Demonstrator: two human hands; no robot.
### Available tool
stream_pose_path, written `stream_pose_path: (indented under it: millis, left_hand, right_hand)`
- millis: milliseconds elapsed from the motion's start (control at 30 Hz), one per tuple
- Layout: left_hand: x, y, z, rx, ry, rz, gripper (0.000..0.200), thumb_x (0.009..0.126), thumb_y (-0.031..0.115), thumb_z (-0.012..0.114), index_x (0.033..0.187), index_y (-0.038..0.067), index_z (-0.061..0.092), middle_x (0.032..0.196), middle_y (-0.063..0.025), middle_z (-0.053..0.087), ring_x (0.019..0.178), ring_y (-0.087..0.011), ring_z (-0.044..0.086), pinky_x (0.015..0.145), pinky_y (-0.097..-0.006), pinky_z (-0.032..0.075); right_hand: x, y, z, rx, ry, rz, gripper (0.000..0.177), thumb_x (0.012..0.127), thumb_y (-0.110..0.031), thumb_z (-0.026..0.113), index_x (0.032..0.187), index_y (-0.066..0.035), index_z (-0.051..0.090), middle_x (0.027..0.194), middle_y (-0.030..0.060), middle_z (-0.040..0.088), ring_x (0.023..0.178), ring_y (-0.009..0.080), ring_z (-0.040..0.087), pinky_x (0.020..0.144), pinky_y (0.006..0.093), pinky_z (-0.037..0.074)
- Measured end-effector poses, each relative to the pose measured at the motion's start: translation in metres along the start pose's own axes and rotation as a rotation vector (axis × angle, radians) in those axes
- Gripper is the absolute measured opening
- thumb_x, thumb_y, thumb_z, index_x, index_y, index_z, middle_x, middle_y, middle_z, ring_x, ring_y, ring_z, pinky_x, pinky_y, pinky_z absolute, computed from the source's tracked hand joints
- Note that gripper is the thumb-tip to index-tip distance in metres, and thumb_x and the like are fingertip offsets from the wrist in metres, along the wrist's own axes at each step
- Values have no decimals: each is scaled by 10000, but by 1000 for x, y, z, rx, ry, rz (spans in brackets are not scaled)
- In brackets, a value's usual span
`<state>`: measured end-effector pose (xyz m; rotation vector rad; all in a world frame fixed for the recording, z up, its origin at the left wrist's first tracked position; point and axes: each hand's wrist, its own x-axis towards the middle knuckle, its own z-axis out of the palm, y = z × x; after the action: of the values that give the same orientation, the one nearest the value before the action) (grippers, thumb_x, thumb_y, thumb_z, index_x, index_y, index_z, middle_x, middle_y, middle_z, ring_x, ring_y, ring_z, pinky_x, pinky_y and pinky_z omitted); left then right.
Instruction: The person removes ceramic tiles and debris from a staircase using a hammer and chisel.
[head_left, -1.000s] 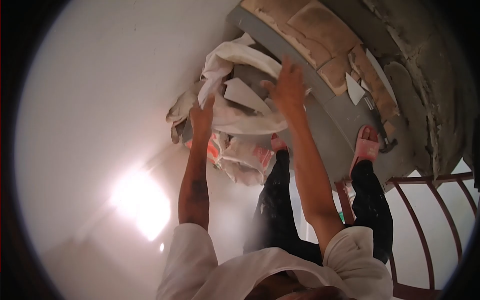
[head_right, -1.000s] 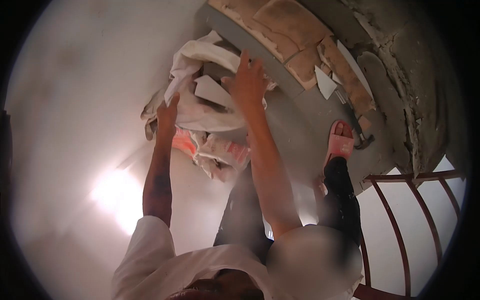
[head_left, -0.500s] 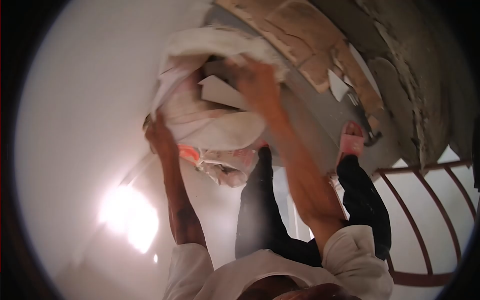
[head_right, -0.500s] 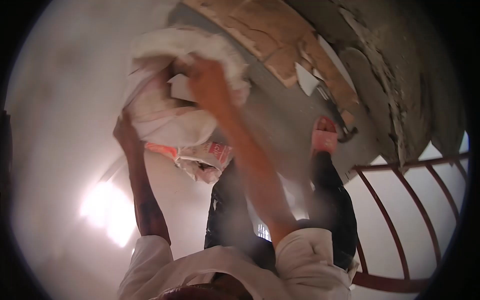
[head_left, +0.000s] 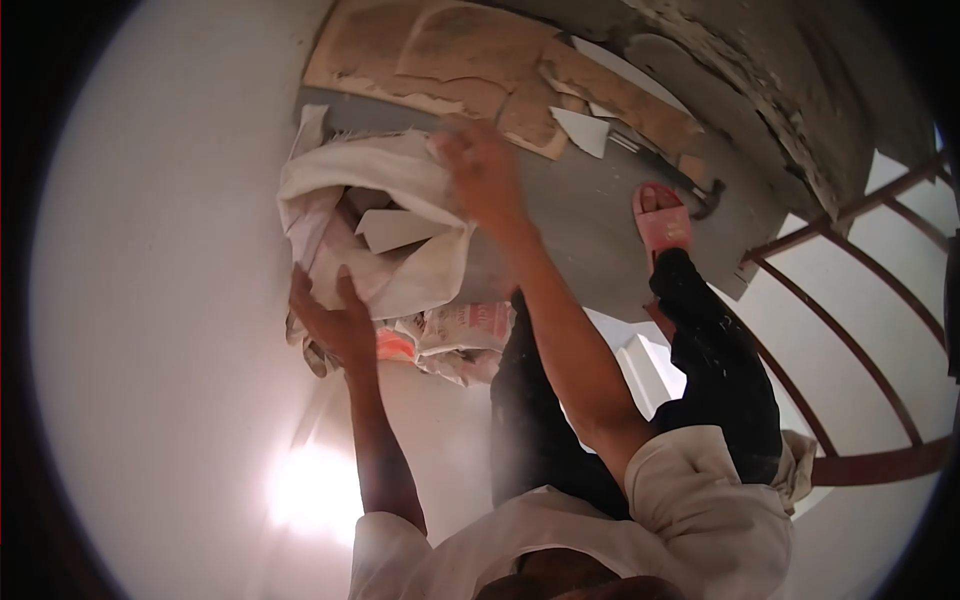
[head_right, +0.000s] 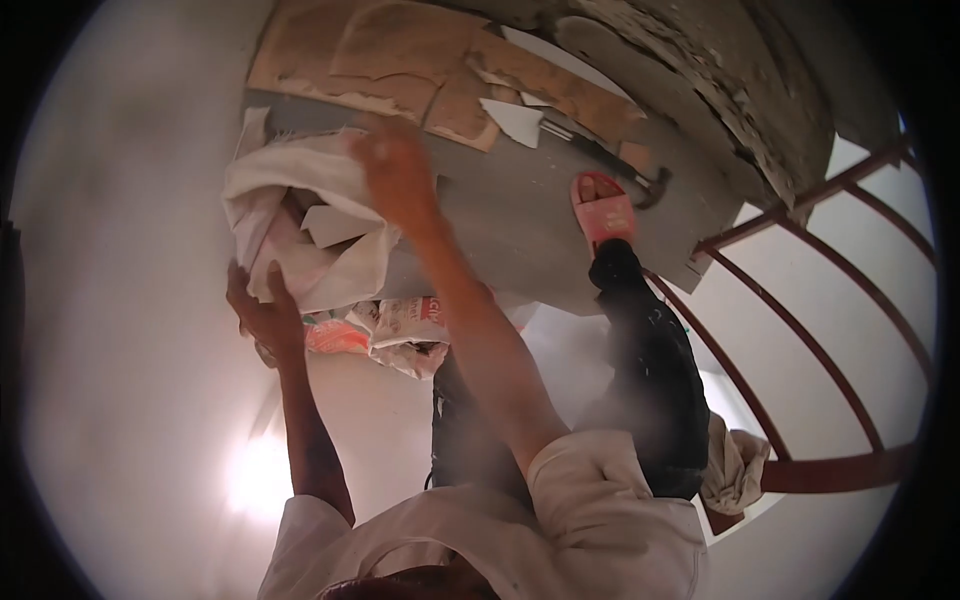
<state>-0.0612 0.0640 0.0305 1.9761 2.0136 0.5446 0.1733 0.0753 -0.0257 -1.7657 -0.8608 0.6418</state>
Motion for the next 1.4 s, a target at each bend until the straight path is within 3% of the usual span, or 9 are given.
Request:
stream_pose_path:
  millis: [100, 200, 467, 700, 833, 1000, 1200, 1300, 1400]
  left_hand:
    - [6, 65, 32, -97, -192, 549, 542, 849, 203, 716, 1310, 7, 512, 1276, -209, 535, 1181, -384, 504, 985, -491, 384]
    - [3, 124, 98, -250, -405, 552, 522, 813, 157, 713, 1280, 17, 526, 1235, -200, 541, 1163, -377, 507, 976, -483, 378]
    - [-14, 205, 218, 18, -582, 929, 537, 805, 152, 689, 1307, 43, 530, 1269, -170, 541, 1219, -340, 479, 999, -519, 357]
    - [-79, 277, 291, 162, -583, 1450, 449, 818, 159, 624, 1248, 47, 563, 1161, -127, 581, 1138, -293, 529, 978, -545, 362]
    - [-89, 294, 300, 240, -615, 1480, 366, 835, 183, 619, 1161, 21, 579, 1034, -141, 595, 1065, -287, 549, 930, -532, 421]
    - [-76, 276, 245, 78, -841, 1495, 291, 874, 217, 633, 1069, 10, 569, 1007, -195, 577, 1019, -341, 562, 651, -428, 532]
    - [-63, 194, 183, -3, -859, 723, 367, 940, 366, 597, 892, 8, 531, 719, -200, 595, 670, -390, 613, 592, -475, 471]
    - [-58, 185, 174, -2, -971, 417, 390, 942, 396, 584, 924, 9, 540, 791, -240, 640, 714, -447, 628, 647, -506, 480]
    - [-65, 189, 168, -18, -1004, 251, 410, 950, 425, 560, 971, 15, 567, 851, -250, 666, 788, -477, 635, 701, -526, 479]
  right_hand:
    - [4, 53, -71, -258, 287, 159, 241, 909, -152, 597, 1049, 39, 642, 1049, 240, 602, 1032, 426, 547, 916, 476, 423]
    - [22, 91, -151, -600, 328, 77, 185, 864, -84, 601, 999, 37, 639, 1039, 257, 599, 1027, 430, 552, 889, 490, 437]
    - [49, 170, -303, -1236, -459, -256, 307, 797, -34, 645, 1103, -10, 619, 1150, 230, 586, 1118, 386, 549, 898, 484, 465]
    - [-31, 241, -360, -867, 343, 495, 413, 939, -281, 548, 1224, 18, 533, 1273, 253, 543, 1150, 421, 535, 962, 499, 421]
    - [-59, 273, -352, -387, 484, 884, 395, 925, -368, 619, 1009, 18, 606, 1027, 184, 635, 922, 306, 608, 813, 397, 468]
    - [-52, 238, -347, -16, 453, 802, 392, 927, -386, 638, 931, 6, 639, 762, 40, 613, 662, 113, 522, 610, 296, 458]
    - [-7, 157, -297, 127, 242, 448, 432, 947, -398, 623, 932, 28, 697, 768, 27, 641, 690, 96, 592, 644, 257, 475]
    - [10, 139, -290, 177, 249, 607, 398, 957, -331, 587, 1011, 54, 667, 894, 148, 697, 839, 235, 681, 737, 323, 516]
    - [9, 175, -284, -210, 370, 340, 426, 950, -310, 583, 1182, 47, 601, 1132, 243, 641, 1060, 356, 632, 873, 388, 497]
